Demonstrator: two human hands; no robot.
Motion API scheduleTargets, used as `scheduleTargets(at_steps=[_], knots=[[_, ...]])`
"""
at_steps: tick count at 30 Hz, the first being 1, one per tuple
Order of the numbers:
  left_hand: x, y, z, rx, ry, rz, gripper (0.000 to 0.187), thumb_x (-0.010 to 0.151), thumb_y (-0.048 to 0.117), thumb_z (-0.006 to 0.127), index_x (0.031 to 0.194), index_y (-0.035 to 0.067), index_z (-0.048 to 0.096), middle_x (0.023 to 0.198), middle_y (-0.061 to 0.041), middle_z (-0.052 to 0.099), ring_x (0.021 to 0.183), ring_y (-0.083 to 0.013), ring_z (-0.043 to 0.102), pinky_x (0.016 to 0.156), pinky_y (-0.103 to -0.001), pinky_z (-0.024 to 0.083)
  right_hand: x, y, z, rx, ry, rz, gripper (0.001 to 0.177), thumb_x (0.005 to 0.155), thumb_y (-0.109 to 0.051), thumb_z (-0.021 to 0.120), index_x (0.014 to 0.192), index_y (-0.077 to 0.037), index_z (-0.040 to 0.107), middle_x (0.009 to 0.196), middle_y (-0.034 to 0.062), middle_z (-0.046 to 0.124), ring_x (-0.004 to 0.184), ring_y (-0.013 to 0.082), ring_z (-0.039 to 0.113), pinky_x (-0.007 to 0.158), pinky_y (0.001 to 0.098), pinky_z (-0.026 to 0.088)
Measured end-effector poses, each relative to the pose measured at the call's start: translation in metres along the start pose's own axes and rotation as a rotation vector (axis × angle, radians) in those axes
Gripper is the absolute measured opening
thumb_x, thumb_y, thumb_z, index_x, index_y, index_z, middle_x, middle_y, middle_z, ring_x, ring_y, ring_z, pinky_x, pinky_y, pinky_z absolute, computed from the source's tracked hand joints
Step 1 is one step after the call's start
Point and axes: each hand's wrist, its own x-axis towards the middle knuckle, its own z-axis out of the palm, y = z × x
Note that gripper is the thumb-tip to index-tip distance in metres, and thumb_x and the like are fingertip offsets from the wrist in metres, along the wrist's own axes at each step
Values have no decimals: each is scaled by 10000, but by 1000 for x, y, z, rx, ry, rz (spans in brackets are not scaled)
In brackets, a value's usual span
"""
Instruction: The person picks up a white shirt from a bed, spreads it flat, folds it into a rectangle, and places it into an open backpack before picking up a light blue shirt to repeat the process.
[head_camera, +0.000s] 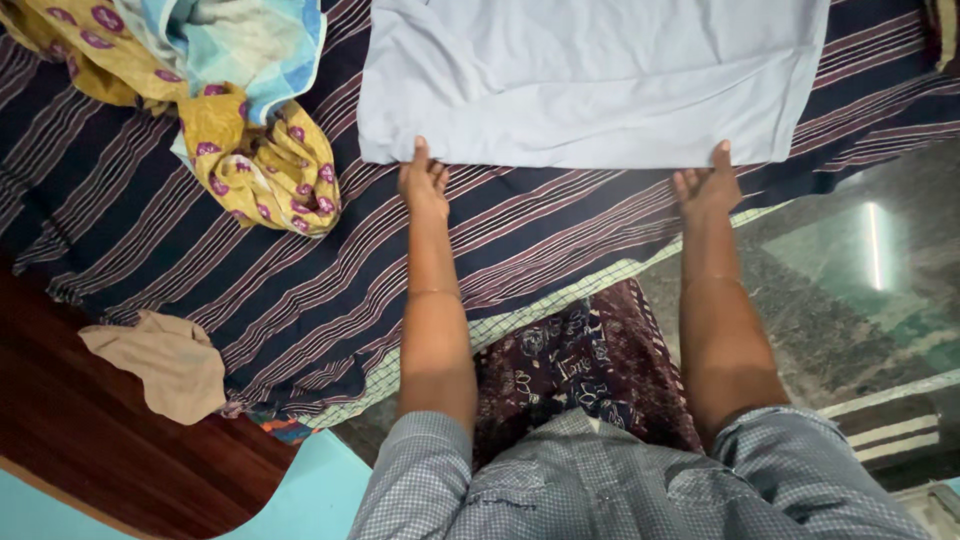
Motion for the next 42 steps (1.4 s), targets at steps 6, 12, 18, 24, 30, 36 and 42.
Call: scheduleTargets(at_steps=[6,12,18,24,30,36,42], knots=[[-26,14,-2,-276,70,267,347,837,39,697,1140,22,530,1123,-183,638,922,-294,720,779,-483,631,3,-6,-24,0,-30,-91,348,995,-188,613,1280,5,564,1135,164,707,958,332,752,817,481,635],[-42,-25,-66,-153,230,475,343,835,-56,754,909,15,427,906,-113,602,721,-222,655,607,-417,660,-34,17,-61,-101,41,-112,230,997,-18,588,1221,-14,533,940,162,523,720,266,553,759,534,642],[-73,-57,-120,11,298,602,409,898,26,811,956,24,407,897,-111,545,692,-180,544,508,-318,495,-58,44,-82,-268,247,-92,304,939,-12,611,1233,-29,538,1038,167,601,850,285,603,812,465,544],[-85,-49,-87,739,529,755,933,839,261,894,1436,-53,250,1428,-319,388,1280,-427,441,1051,-541,429,-35,34,-92,-857,280,-1036,476,896,-16,741,1333,20,556,1245,229,565,1138,333,571,1024,428,479],[-171,-88,5,1146,204,968,972,943,392,764,1626,21,180,1661,-354,100,1559,-497,119,1245,-623,189,-2,17,-82,-933,39,-1191,696,846,-143,898,1400,46,521,1288,242,558,1196,375,538,1043,460,432],[-200,-126,47,1409,-59,806,854,942,323,706,1620,85,244,1690,-269,89,1566,-475,107,1212,-619,207,11,8,-96,-922,101,-921,545,824,-285,897,1185,22,628,1114,186,627,972,289,608,881,415,503],[-187,-128,48,1563,-120,819,880,971,399,678,1648,130,183,1706,-249,104,1575,-434,124,1220,-633,179,17,-6,-135,-890,-14,-898,409,898,-345,903,969,4,700,880,98,677,784,198,609,746,372,512]])
